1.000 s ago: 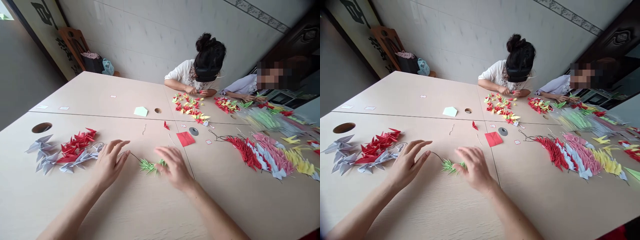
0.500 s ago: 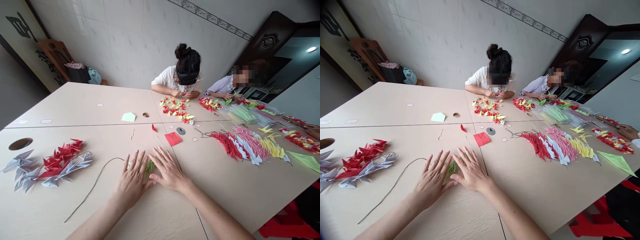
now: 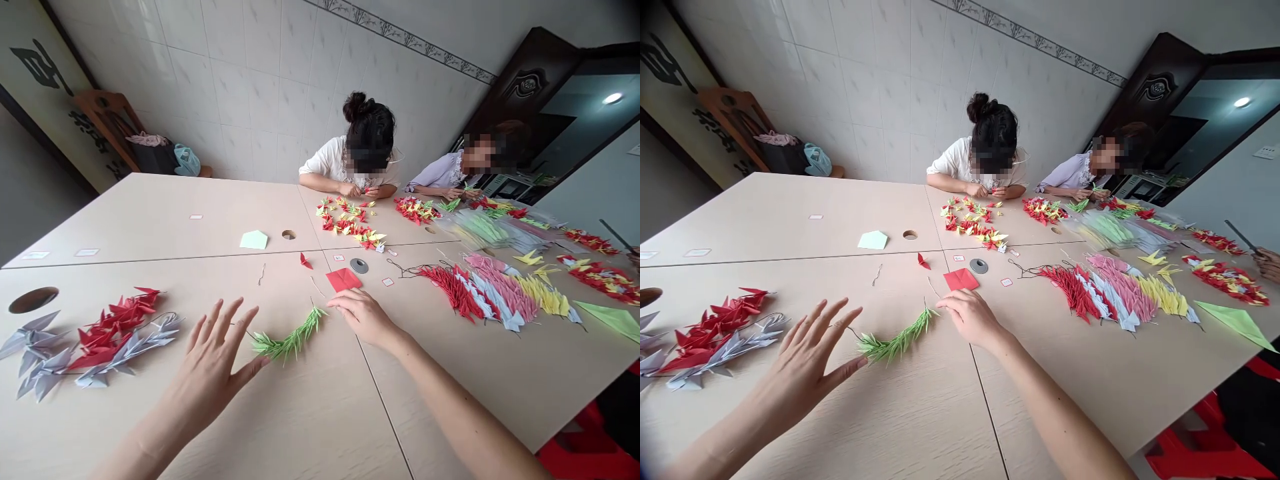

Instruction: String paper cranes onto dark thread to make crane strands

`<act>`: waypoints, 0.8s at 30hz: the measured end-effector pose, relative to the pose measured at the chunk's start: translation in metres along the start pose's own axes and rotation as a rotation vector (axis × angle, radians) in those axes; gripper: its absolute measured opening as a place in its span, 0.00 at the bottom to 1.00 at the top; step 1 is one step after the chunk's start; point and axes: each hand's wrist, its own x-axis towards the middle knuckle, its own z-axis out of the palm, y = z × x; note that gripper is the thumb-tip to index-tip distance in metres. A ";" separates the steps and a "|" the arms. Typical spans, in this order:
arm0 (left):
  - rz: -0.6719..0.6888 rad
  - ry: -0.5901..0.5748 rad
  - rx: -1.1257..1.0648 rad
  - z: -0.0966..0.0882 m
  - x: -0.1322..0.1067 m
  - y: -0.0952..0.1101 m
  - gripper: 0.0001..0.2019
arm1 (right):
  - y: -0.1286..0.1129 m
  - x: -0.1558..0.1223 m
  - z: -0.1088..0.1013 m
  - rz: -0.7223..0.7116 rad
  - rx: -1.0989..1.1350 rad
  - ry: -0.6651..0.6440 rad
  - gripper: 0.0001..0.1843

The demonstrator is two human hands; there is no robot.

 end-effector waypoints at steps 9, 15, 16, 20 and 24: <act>-0.021 -0.081 -0.015 0.013 -0.014 -0.008 0.30 | 0.011 0.045 0.028 -0.074 0.018 -0.248 0.14; -0.011 -0.114 -0.043 0.018 -0.014 -0.008 0.31 | 0.012 0.018 0.022 -0.008 0.001 -0.220 0.10; -0.009 -0.122 -0.050 0.019 -0.013 -0.007 0.32 | 0.010 0.009 0.019 0.003 0.000 -0.219 0.10; 0.004 -0.105 -0.085 0.015 -0.013 -0.008 0.30 | 0.005 -0.031 0.004 0.079 0.040 -0.199 0.10; 0.003 -0.013 -0.125 0.005 -0.020 -0.015 0.23 | 0.009 -0.066 -0.010 0.228 0.146 -0.126 0.12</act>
